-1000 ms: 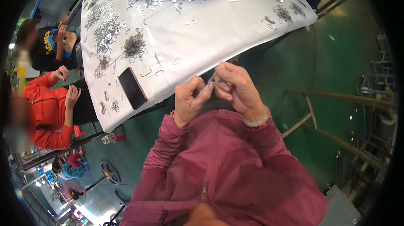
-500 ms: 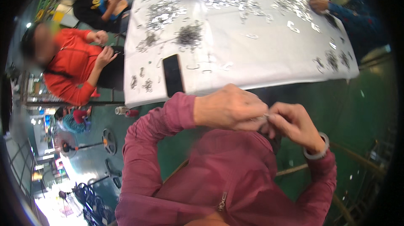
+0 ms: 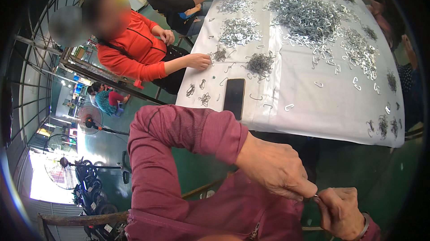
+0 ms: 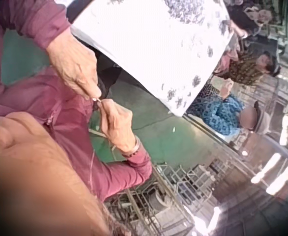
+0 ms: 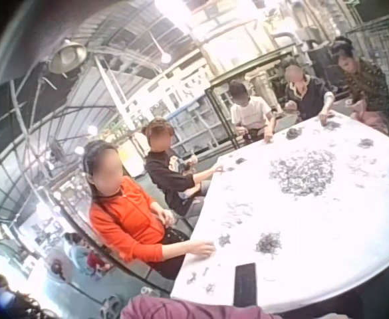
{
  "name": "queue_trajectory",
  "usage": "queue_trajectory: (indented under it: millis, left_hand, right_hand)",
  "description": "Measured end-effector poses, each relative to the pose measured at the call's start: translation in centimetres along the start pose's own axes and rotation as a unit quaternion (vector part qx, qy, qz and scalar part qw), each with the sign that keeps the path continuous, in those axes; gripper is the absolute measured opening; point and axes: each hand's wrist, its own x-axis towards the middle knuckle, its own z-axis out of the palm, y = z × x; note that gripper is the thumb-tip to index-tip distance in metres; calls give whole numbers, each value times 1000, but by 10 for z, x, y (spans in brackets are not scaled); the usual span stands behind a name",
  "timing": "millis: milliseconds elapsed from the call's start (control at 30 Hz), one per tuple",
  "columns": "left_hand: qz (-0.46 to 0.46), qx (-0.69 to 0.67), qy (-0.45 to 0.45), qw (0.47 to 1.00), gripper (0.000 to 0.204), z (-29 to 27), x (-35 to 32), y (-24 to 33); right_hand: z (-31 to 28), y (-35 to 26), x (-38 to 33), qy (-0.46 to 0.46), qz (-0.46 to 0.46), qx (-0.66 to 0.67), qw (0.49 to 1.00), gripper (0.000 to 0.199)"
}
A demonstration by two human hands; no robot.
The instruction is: The person repeatedly picks up small metal hooks and wire pieces from a table, links them together by hand, and places the assembled units back on the table. The task continues throughout the clip with multiple coworkers performing the same activity around the same table.
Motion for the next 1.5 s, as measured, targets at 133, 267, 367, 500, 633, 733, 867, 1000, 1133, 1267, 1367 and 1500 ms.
queue_trajectory:
  millis: [133,267,367,500,633,733,867,1000,1133,1267,1367,1500]
  left_hand:
    - [-33,-53,47,997,19,7,-13,-4]
    - [-149,-172,156,961,21,5,-4,-50]
    - [-278,-256,127,917,24,5,2,-73]
    - [-272,-240,84,928,26,1,-4,-83]
    - [-259,-352,89,895,22,3,-9,-89]
    - [-259,-491,124,822,23,9,-7,-87]
    - [-241,-578,160,763,25,15,-1,-76]
    - [-307,-525,186,772,26,14,9,-76]
    - [-329,-293,151,885,25,17,8,-69]
    - [-69,85,233,966,22,27,12,-70]
    - [54,216,246,943,25,30,14,-77]
    - [61,176,250,950,24,34,8,-80]
  right_hand:
    - [0,6,4,6,-91,6,996,15]
    - [17,53,37,69,86,99,989,16]
    - [26,84,48,6,195,494,847,24]
    - [42,89,49,-5,225,661,716,26]
    - [59,72,44,70,209,729,648,26]
    - [67,59,37,153,226,745,609,23]
    - [70,56,34,178,193,782,565,21]
    - [80,64,47,219,175,819,500,19]
    - [80,63,40,219,158,810,521,19]
    - [75,59,36,258,135,772,565,18]
    - [78,57,42,279,117,775,554,19]
    - [83,57,47,278,95,796,529,20]
